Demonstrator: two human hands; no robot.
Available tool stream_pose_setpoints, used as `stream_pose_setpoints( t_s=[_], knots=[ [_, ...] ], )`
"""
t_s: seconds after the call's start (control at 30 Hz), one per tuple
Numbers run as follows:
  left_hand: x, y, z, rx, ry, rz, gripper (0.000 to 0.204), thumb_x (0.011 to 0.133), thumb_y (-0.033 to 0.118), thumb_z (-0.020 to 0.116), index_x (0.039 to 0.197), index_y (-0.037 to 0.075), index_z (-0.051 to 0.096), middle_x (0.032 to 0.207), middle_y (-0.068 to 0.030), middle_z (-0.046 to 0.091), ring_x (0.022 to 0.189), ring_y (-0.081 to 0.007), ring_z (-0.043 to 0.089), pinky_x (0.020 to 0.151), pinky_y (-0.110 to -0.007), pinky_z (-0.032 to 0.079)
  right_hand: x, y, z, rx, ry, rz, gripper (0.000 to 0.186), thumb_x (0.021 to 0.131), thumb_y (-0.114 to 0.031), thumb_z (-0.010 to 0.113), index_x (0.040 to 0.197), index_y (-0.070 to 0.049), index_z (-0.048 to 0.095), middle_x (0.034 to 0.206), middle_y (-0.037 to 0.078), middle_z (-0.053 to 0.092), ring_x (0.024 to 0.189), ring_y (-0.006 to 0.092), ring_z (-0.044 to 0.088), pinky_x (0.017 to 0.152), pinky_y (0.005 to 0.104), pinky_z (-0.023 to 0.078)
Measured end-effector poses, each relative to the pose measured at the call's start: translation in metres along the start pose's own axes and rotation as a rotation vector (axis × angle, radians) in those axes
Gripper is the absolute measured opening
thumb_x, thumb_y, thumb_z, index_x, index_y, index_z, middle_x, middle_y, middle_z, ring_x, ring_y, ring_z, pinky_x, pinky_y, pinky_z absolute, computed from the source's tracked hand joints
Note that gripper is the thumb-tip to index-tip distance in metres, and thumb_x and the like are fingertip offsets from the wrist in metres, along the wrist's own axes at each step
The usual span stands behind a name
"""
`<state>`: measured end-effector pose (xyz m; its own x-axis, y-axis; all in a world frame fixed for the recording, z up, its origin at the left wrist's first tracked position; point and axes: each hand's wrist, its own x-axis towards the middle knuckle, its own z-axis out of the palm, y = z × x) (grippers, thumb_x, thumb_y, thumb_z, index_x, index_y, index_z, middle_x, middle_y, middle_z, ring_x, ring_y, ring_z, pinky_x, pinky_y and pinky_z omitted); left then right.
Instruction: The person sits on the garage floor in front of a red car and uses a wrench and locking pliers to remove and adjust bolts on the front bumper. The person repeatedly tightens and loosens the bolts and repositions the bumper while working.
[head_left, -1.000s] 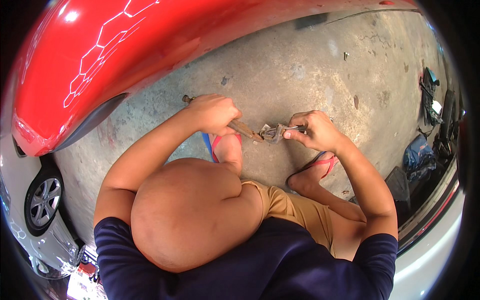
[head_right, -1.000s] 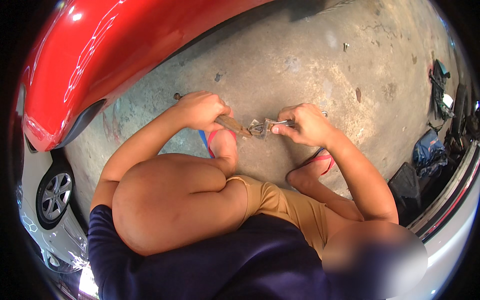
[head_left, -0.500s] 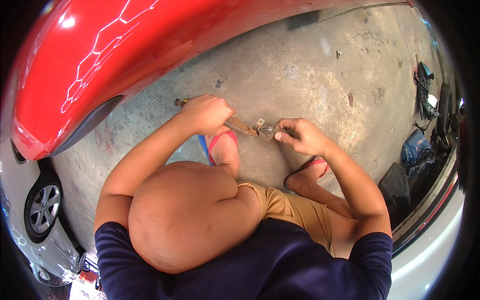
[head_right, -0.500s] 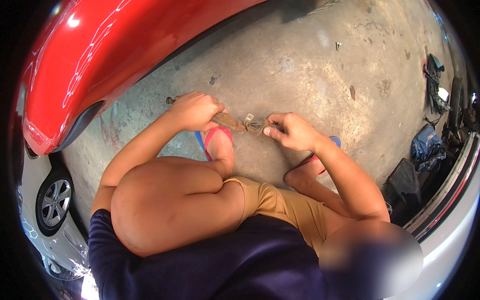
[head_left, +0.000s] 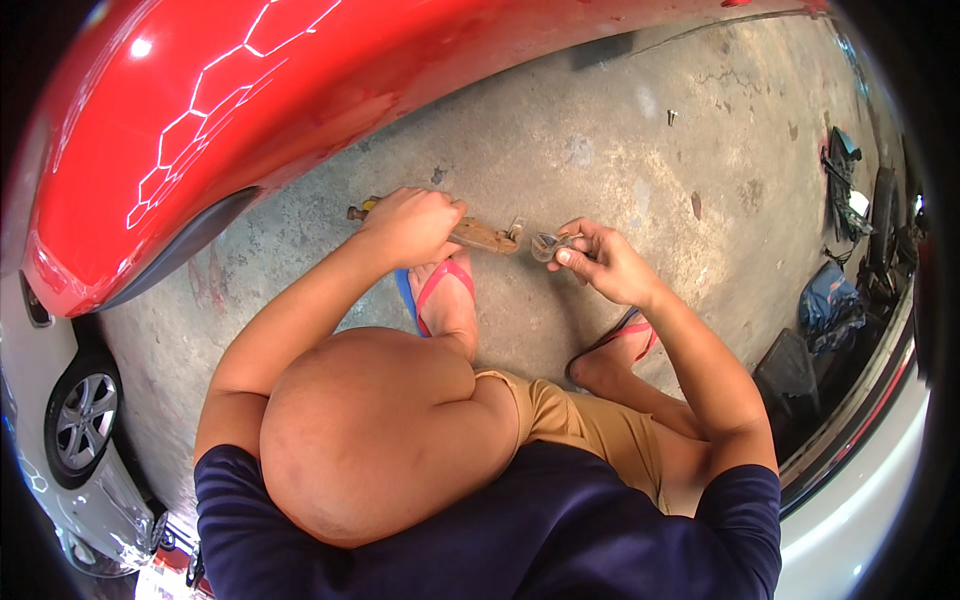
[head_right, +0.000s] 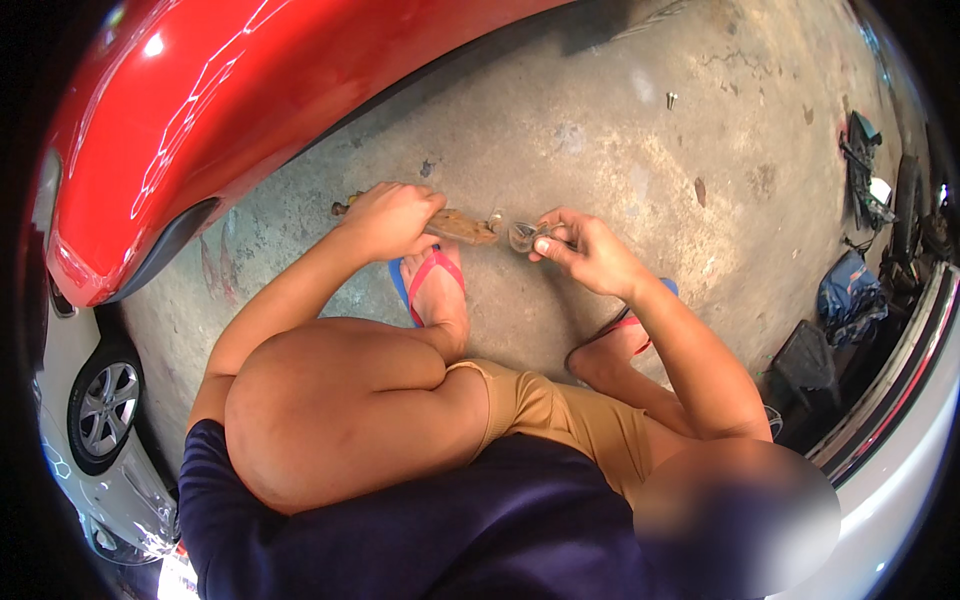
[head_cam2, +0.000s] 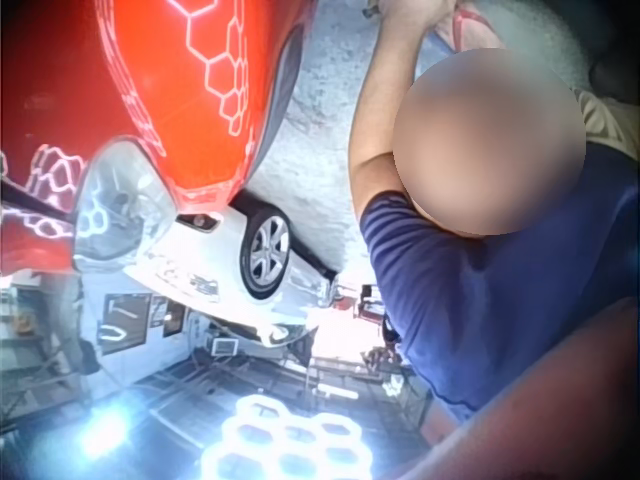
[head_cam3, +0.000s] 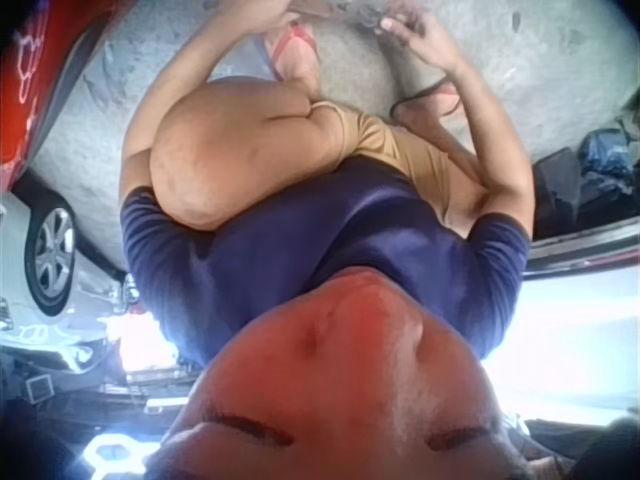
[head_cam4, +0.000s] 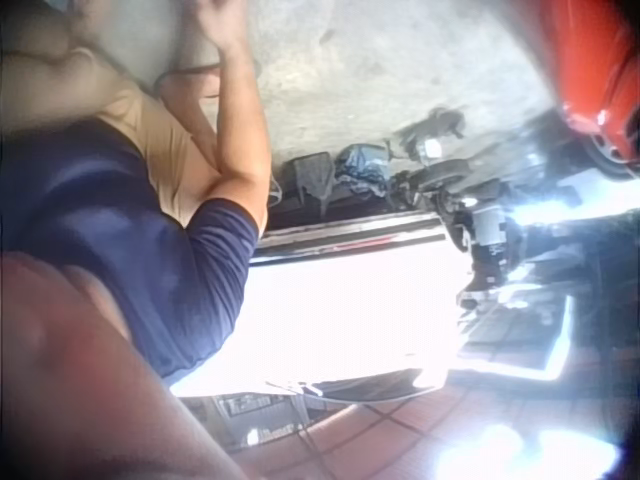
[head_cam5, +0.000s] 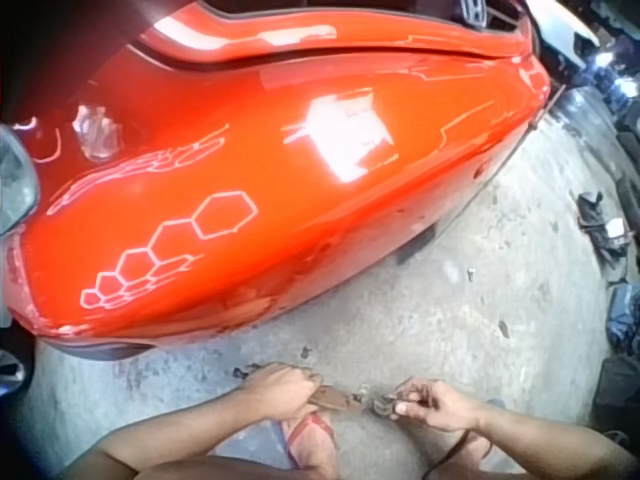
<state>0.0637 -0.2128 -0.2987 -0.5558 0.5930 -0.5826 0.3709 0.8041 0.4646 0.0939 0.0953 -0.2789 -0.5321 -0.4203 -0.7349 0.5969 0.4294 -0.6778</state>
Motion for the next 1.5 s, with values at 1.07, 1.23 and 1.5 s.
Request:
stream_pose_setpoints(
  t_s=[1.07, 1.23, 1.5],
  knots=[
    [0.018, -0.012, 0.023, 0.002, 0.094, 0.040, 0.042, 0.085, 0.039, 0.078, 0.103, 0.003, 0.067, 0.105, -0.0154, 0.069, 0.103, -0.0361, 0.068, 0.090, -0.047, 0.055, 0.018, 0.018, -0.008, -0.148, 0.008, -0.053, 0.036, 0.105, -0.037, 0.061, 0.098, -0.002, 0.064, 0.065, 0.000, 0.057, 0.060, 0.0091, 0.052, 0.056, 0.0324, 0.042],
    [0.020, -0.011, 0.016, 0.036, 0.074, 0.051, 0.040, 0.085, 0.038, 0.078, 0.103, 0.003, 0.068, 0.103, -0.0149, 0.069, 0.103, -0.0358, 0.068, 0.090, -0.047, 0.054, 0.018, 0.015, -0.018, -0.348, -0.026, 0.033, 0.041, 0.104, -0.039, 0.063, 0.091, -0.001, 0.069, 0.061, 0.002, 0.056, 0.056, 0.0101, 0.050, 0.054, 0.0337, 0.042],
    [0.020, -0.011, 0.016, 0.044, 0.103, 0.097, 0.041, 0.086, 0.038, 0.077, 0.105, 0.004, 0.068, 0.104, -0.0148, 0.069, 0.103, -0.0354, 0.068, 0.092, -0.046, 0.053, 0.015, 0.012, -0.012, -0.234, -0.004, -0.008, 0.045, 0.102, -0.043, 0.064, 0.088, 0.000, 0.067, 0.061, 0.004, 0.058, 0.055, 0.0126, 0.057, 0.054, 0.0330, 0.044]
  ],
)
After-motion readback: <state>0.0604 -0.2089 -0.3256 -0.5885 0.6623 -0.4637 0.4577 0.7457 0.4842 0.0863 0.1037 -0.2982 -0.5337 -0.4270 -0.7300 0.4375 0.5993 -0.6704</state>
